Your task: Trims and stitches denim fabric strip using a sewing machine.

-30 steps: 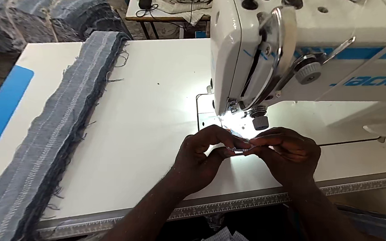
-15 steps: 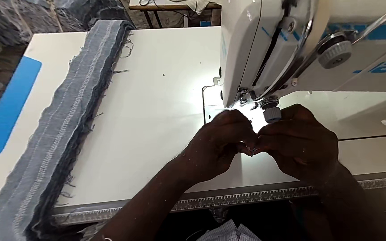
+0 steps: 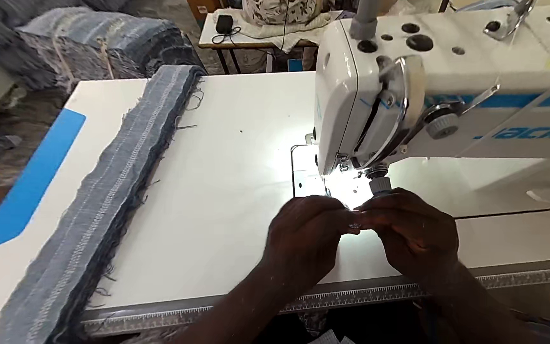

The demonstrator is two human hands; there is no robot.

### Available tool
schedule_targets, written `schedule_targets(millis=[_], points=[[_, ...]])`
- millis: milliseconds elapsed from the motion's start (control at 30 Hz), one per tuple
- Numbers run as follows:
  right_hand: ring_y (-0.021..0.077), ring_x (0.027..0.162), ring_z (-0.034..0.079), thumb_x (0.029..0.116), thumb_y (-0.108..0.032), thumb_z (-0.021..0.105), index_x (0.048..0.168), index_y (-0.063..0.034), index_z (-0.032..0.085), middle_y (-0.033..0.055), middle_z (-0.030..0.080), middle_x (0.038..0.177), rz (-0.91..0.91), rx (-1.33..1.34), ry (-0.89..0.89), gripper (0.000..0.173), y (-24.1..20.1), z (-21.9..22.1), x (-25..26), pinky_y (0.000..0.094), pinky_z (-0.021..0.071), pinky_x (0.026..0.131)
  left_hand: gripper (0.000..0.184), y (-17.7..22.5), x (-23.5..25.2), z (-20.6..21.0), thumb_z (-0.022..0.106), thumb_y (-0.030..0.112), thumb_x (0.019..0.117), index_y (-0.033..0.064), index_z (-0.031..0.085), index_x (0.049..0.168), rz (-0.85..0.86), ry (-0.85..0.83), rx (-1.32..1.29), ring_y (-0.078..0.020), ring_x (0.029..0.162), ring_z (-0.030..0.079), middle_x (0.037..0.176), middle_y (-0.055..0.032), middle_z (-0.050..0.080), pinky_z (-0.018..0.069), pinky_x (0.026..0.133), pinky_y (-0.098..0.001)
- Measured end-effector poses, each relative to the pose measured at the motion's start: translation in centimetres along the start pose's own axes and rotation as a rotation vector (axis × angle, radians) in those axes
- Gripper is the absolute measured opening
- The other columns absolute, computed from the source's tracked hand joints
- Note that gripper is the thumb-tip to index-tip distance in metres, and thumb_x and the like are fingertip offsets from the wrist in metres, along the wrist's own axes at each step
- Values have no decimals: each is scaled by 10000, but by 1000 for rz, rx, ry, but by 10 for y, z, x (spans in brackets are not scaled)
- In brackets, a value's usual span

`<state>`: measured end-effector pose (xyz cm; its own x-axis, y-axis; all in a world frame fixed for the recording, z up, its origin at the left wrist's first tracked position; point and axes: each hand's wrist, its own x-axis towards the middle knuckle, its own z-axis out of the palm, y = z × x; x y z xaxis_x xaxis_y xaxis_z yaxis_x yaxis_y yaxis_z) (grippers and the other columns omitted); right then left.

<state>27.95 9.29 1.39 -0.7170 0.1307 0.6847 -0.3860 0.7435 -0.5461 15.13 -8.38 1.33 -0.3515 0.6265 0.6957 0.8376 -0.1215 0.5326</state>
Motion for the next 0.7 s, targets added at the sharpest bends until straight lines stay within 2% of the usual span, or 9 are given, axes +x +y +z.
schedule_targets(millis=[100,167,267,367,400,467,533,600,700], points=[[129,1009,674,953,-88,662,981,-101,792,15,732,1019,8,-147,-144,134,-13,-11,4,279,578,872,111,11,-10,-15,723,129,924,113,787,1014,107,-40,228,-177,956,628,1002,-34,713,483,842,-366],[81,969,670,960,-128,651,983,-130,796,-21,723,1012,46,-191,-229,147,-21,-13,7,230,577,833,145,17,-14,-18,714,162,949,130,775,1077,73,-82,258,-163,965,619,1045,-15,711,476,821,-351],[41,931,667,953,-151,652,975,-155,794,-55,717,1000,105,-156,-248,144,-22,-10,7,195,578,799,125,15,-15,-20,701,140,949,118,784,1041,79,-86,246,-154,912,612,1001,-17,709,465,782,-334],[-34,804,641,948,-337,691,989,-246,796,-143,704,966,253,-64,-365,145,-17,-20,7,143,557,658,126,15,-16,-16,648,183,970,156,769,997,17,-191,270,-135,890,604,974,23,699,453,763,-333],[-36,735,631,928,-383,714,978,-268,797,-159,704,929,336,-32,-389,151,-16,-20,7,151,541,584,127,16,-19,-13,625,208,977,171,747,983,-20,-253,276,-135,890,606,971,36,688,461,753,-341],[-4,673,654,923,-321,731,957,-248,792,-133,718,848,474,-81,-268,101,-14,-4,12,201,569,545,107,14,-28,-4,624,238,983,181,714,969,-68,-341,298,-139,867,608,955,41,674,470,726,-351],[55,656,656,929,-259,736,1011,-198,782,-77,713,797,571,-282,-174,112,-14,28,19,294,569,577,90,13,-38,6,632,214,965,177,714,967,-64,-368,345,-146,842,604,941,36,671,462,706,-356],[144,689,674,914,-250,743,1119,-133,741,-22,717,782,646,-416,-201,236,-11,50,27,423,559,654,81,12,-43,10,635,186,948,166,714,951,-22,-352,379,-152,845,603,929,29,675,451,718,-355],[139,674,650,908,-254,709,1193,-133,722,-30,701,771,722,-466,-225,311,-9,59,37,412,539,638,95,10,-45,6,630,182,965,159,722,964,8,-338,374,-148,878,615,955,28,689,451,724,-346]])
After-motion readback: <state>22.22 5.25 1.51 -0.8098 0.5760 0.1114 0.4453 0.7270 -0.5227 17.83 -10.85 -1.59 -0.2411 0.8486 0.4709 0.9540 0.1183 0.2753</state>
